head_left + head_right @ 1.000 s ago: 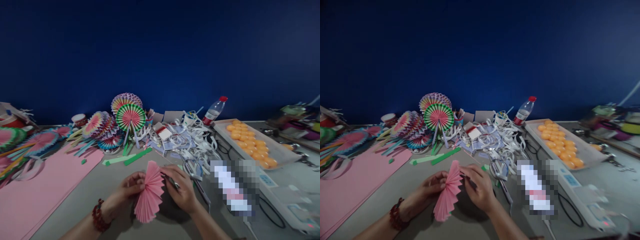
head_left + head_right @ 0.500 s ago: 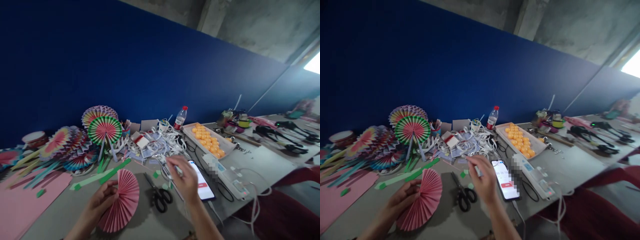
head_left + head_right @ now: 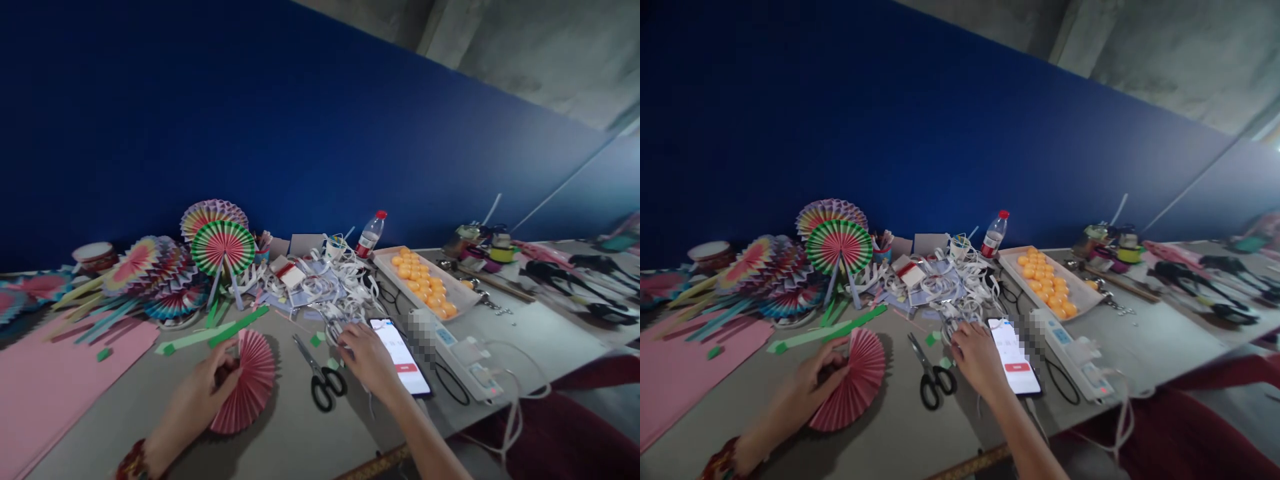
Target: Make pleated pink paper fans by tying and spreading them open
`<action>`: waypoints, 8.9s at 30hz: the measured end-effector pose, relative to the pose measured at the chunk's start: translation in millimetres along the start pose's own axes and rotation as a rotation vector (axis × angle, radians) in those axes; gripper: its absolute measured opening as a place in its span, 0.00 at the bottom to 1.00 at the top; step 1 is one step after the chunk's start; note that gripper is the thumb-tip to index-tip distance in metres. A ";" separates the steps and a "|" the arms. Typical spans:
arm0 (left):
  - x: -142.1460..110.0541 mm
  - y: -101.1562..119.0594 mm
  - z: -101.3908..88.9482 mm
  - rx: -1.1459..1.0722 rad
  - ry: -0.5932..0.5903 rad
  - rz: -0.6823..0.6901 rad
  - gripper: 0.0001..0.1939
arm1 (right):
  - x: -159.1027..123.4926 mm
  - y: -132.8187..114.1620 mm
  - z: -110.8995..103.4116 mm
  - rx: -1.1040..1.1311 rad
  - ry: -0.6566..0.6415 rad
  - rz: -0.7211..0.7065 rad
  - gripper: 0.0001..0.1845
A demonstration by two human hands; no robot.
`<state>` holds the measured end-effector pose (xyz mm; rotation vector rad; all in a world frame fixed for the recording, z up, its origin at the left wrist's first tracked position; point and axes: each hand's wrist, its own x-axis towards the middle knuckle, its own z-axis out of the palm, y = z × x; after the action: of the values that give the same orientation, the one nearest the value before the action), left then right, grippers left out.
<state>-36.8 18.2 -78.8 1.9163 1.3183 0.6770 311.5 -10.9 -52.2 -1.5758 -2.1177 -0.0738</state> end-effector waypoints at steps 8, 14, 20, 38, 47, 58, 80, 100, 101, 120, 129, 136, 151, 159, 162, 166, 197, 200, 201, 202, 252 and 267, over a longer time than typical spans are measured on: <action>-1.5 1.8 -6.1 0.157 -0.082 -0.006 0.20 | 8.9 25.6 -21.5 0.445 0.032 0.242 0.11; -2.3 8.8 -11.7 0.267 -0.037 -0.008 0.13 | 16.7 41.1 -29.2 0.536 0.162 0.336 0.17; 1.7 18.0 -11.5 0.061 0.137 0.174 0.07 | 26.1 2.8 -41.2 0.436 0.199 0.096 0.09; -1.9 66.1 -1.8 -0.272 0.350 0.322 0.02 | 49.4 -87.9 18.7 0.618 0.016 -0.469 0.07; 3.8 62.4 5.4 -0.346 0.263 0.239 0.05 | 45.1 -79.0 25.7 0.598 -0.056 -0.450 0.05; -0.8 55.5 6.8 -0.338 0.190 0.218 0.07 | 47.7 -77.5 15.4 0.549 -0.018 -0.344 0.03; 6.7 24.4 -7.7 0.634 -0.128 -0.010 0.14 | 50.0 -71.5 16.8 0.435 0.101 -0.408 0.05; 8.3 33.9 9.0 0.567 -0.033 0.049 0.15 | 40.5 -82.7 38.0 0.333 0.060 -0.297 0.04; 8.1 34.2 9.5 0.566 -0.039 0.055 0.15 | 40.2 -82.5 39.1 0.330 0.052 -0.294 0.04; 9.0 33.0 2.6 0.437 -0.079 0.076 0.10 | 38.9 -72.1 51.3 0.251 -0.265 -0.288 0.22; 8.2 34.3 3.7 0.411 -0.080 0.052 0.09 | 41.4 -63.6 47.7 0.493 -0.116 -0.160 0.18; 10.7 35.1 3.0 0.301 -0.047 0.014 0.06 | 40.0 -71.7 41.0 0.373 -0.327 -0.295 0.13; 8.8 31.3 5.3 0.195 -0.041 0.110 0.05 | 39.4 -72.4 47.8 0.299 -0.168 -0.364 0.10; 3.4 40.0 3.8 -0.293 -0.076 0.175 0.11 | 53.0 -77.3 9.5 0.349 -0.102 -0.406 0.09; 2.5 42.3 8.4 -0.503 -0.139 0.160 0.10 | 58.0 -81.6 -8.5 0.378 -0.169 -0.421 0.07; 0.0 40.3 18.1 -0.541 -0.124 0.124 0.08 | 66.9 -87.7 -21.9 0.360 -0.263 -0.459 0.09; 7.0 33.8 18.6 -0.529 -0.024 -0.092 0.13 | 61.0 -110.4 -33.9 0.200 -0.022 -0.709 0.17; 6.7 33.6 17.3 -0.569 -0.025 -0.054 0.10 | 65.5 -113.8 -19.9 0.069 -0.081 -0.793 0.12; 6.8 34.2 15.3 -0.597 -0.040 -0.051 0.09 | 66.8 -111.8 -16.8 0.049 -0.097 -0.796 0.13; 6.9 35.1 12.5 -0.624 -0.066 -0.048 0.08 | 68.2 -108.6 -14.9 0.041 -0.115 -0.796 0.14; -1.9 47.8 -9.4 -0.666 -0.307 0.079 0.20 | 84.8 -84.6 -45.0 0.553 -0.580 -0.347 0.08; -0.3 51.6 -7.8 -0.870 -0.524 0.042 0.10 | 105.6 -112.1 -31.7 0.371 -0.832 -0.362 0.05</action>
<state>-13.2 7.9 -33.4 1.2647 0.5111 0.5754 198.5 35.2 47.0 -1.0696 -2.7835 0.9456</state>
